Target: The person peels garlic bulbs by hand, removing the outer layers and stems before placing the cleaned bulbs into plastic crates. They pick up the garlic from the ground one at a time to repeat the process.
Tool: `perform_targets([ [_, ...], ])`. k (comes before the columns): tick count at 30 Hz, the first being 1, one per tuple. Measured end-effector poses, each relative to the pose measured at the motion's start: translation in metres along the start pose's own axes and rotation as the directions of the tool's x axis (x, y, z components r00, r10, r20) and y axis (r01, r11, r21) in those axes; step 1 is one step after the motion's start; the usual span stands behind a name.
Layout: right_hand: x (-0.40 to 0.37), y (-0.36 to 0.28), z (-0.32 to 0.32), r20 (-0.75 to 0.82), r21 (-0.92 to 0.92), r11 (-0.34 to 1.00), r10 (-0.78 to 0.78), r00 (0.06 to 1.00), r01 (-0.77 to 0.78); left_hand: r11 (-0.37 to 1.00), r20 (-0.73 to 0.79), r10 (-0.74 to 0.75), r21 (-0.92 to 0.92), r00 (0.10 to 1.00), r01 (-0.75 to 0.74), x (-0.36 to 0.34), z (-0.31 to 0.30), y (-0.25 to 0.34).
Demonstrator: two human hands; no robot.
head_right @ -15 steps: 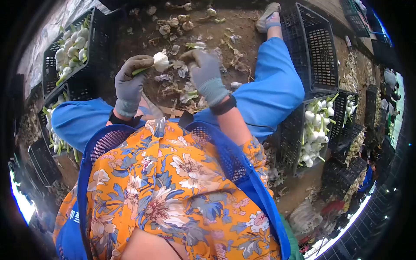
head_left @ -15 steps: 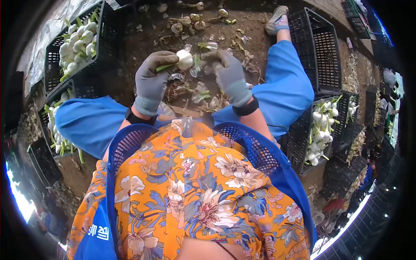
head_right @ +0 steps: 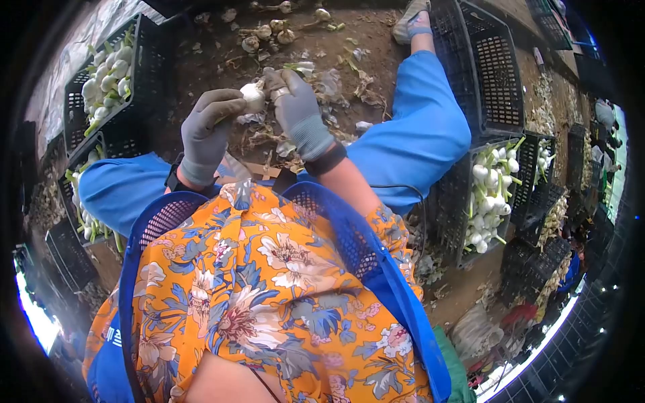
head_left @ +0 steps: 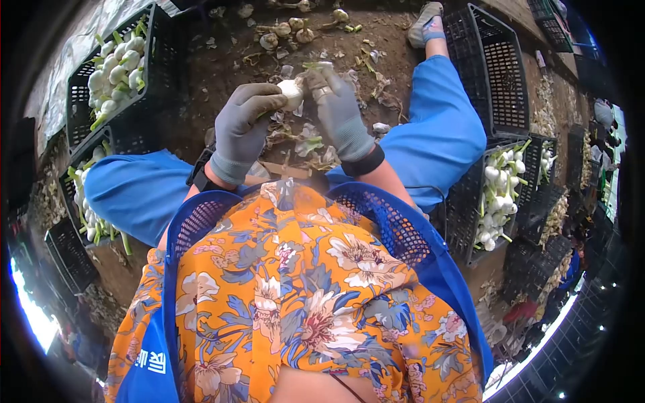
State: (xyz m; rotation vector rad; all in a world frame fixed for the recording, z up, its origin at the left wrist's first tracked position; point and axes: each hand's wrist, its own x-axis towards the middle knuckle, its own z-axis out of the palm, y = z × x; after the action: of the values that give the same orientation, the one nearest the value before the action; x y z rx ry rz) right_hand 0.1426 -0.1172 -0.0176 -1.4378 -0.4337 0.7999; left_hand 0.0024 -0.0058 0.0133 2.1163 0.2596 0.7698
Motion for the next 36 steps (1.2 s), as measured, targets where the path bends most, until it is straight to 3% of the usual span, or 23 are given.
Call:
perform_targets([
  [1,-0.003,-0.003,0.002,-0.006,-0.001,1.000,0.003,1.000,-0.003,0.999,0.021,0.020,0.026,1.000,-0.020,0.000,0.000,0.001],
  [2,-0.008,-0.006,0.003,0.000,-0.342,0.923,-0.186,0.983,0.174,0.998,0.043,0.042,0.050,0.998,-0.044,0.000,0.002,0.001],
  [3,-0.011,-0.011,0.003,0.071,-0.637,0.705,-0.351,0.934,0.313,0.998,0.049,0.044,0.043,0.998,-0.046,0.001,0.003,0.003],
  [4,-0.009,-0.011,0.000,0.065,-0.639,0.704,-0.350,0.934,0.308,0.999,0.032,0.049,0.013,0.998,-0.050,0.001,0.004,0.007],
  [6,-0.003,-0.012,-0.009,0.090,-0.332,0.935,-0.099,0.991,0.123,0.998,0.017,0.056,-0.015,0.998,-0.056,0.000,0.005,0.008],
  [10,0.002,-0.005,-0.017,0.086,-0.326,0.943,-0.040,0.996,0.066,0.998,-0.011,0.019,-0.056,1.000,-0.019,0.000,0.002,0.002],
  [12,0.001,-0.002,-0.021,0.064,-0.042,0.999,0.027,0.998,-0.024,0.999,-0.007,0.016,-0.041,1.000,-0.016,-0.002,0.001,0.000],
  [13,-0.012,-0.031,-0.013,0.071,-0.143,0.990,0.008,0.997,0.003,0.999,-0.018,0.020,-0.047,1.000,-0.020,-0.002,0.002,-0.001],
  [16,-0.018,-0.035,-0.012,0.121,-0.135,0.987,-0.069,0.990,0.085,0.995,-0.022,0.009,-0.103,1.000,-0.011,0.000,0.003,-0.001],
  [18,-0.008,-0.016,-0.025,0.155,-0.203,0.979,0.004,0.988,0.027,0.990,-0.022,-0.010,-0.141,1.000,0.007,0.000,0.004,0.000],
  [19,-0.005,-0.007,-0.030,0.096,-0.535,0.834,-0.103,0.990,0.138,0.938,-0.061,-0.138,-0.328,0.989,0.111,-0.001,0.006,0.001],
  [20,-0.003,0.001,-0.035,0.078,-0.799,0.570,-0.221,0.972,0.194,0.840,-0.074,-0.270,-0.506,0.960,0.197,-0.001,0.007,0.001],
  [21,0.000,0.004,-0.039,0.081,-0.796,0.572,-0.224,0.971,0.198,0.843,-0.077,-0.268,-0.501,0.960,0.195,-0.001,0.005,-0.002],
  [23,0.000,0.010,-0.050,0.039,-0.315,0.947,-0.054,0.998,0.063,0.427,0.057,-0.546,-0.839,0.836,0.337,-0.003,0.002,-0.009],
  [24,-0.001,0.000,-0.047,0.036,-0.316,0.947,-0.050,0.998,0.059,0.424,0.060,-0.548,-0.840,0.835,0.339,-0.004,0.001,-0.013],
  [26,-0.004,-0.028,-0.032,0.038,-0.177,0.982,-0.066,0.997,0.071,0.190,0.156,-0.596,-0.926,0.788,0.327,-0.005,-0.001,-0.018],
  [27,-0.003,-0.026,-0.025,0.034,-0.176,0.982,-0.066,0.997,0.071,0.008,0.259,-0.526,-0.951,0.810,0.309,-0.003,-0.004,-0.016],
  [29,-0.002,-0.022,-0.012,0.082,-0.026,0.962,-0.267,0.960,0.270,0.008,0.283,-0.527,-0.941,0.801,0.338,-0.002,-0.001,-0.018],
  [30,-0.005,-0.025,-0.014,0.076,-0.025,0.963,-0.266,0.961,0.269,0.011,0.301,-0.533,-0.932,0.791,0.362,-0.003,0.000,-0.020],
  [32,-0.010,-0.035,-0.021,0.346,0.151,0.982,0.058,0.936,-0.116,0.001,0.294,-0.608,-0.928,0.738,0.371,-0.007,0.002,-0.029],
  [33,-0.010,-0.032,-0.024,0.467,0.305,0.931,0.038,0.883,-0.202,-0.008,0.279,-0.678,-0.928,0.680,0.373,-0.009,0.001,-0.034],
  [34,-0.010,-0.030,-0.024,0.476,0.305,0.930,0.038,0.879,-0.205,-0.003,0.270,-0.682,-0.930,0.679,0.368,-0.011,-0.001,-0.041],
  [36,-0.015,-0.027,-0.023,0.213,-0.011,0.998,0.062,0.975,-0.062,-0.063,0.280,-0.699,-0.941,0.657,0.334,-0.015,-0.003,-0.048],
])
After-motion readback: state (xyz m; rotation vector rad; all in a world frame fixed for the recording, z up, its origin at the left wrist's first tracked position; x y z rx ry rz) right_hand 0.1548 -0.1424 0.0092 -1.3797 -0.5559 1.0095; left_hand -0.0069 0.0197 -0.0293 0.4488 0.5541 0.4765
